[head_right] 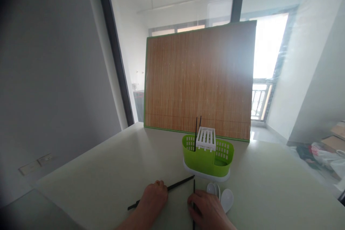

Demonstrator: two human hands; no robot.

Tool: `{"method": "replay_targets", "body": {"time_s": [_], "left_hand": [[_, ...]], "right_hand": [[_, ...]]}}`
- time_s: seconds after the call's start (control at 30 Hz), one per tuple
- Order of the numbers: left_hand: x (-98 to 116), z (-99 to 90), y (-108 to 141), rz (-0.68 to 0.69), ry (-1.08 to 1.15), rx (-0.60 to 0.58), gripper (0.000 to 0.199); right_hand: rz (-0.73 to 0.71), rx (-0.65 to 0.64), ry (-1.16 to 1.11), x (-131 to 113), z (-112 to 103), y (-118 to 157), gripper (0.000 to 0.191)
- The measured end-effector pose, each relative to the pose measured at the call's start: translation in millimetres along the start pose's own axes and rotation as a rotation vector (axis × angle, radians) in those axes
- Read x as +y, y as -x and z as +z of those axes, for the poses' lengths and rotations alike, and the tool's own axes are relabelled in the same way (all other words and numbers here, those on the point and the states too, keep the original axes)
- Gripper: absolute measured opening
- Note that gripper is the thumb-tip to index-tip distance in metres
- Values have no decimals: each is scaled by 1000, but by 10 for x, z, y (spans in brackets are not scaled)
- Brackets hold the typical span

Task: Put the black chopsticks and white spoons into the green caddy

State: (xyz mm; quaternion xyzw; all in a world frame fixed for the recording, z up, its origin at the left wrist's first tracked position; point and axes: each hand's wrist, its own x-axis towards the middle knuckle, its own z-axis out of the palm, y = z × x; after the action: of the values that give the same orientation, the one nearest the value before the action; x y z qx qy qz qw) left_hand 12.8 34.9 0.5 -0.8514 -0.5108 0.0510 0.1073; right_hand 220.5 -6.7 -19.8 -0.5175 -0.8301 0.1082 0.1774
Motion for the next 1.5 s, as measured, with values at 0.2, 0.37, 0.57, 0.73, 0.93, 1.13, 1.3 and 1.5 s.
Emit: {"method": "replay_targets", "body": {"time_s": [0.2, 0.37, 0.57, 0.73, 0.93, 1.13, 1.3, 1.5], "left_hand": [[-8, 6, 56, 33, 40, -11, 23], [56, -113, 167, 83, 241, -45, 24], [-87, -257, 273, 153, 737, -80, 17], [-331, -334, 203, 45, 1324, -86, 22], [-330, -382, 117, 39, 1496, 125, 23], [-235, -342, 135, -70, 1540, 214, 25], [-225, -361, 168, -8, 1503, 243, 25], [-173, -188, 102, 46, 1498, 180, 21]], "right_hand": [[-2, 2, -18, -4, 2, 6, 16], [-20, 11, -27, 8, 9, 4, 21], [-13, -20, 13, -12, -16, 2, 19], [-22, -21, -8, -25, -32, -3, 23], [-15, -27, -6, -9, -13, 0, 36], [-7, -49, 49, -22, -15, -9, 31], [-2, -64, 45, -21, -29, -13, 31], [-21, -76, 77, -61, -47, -7, 35]]}}
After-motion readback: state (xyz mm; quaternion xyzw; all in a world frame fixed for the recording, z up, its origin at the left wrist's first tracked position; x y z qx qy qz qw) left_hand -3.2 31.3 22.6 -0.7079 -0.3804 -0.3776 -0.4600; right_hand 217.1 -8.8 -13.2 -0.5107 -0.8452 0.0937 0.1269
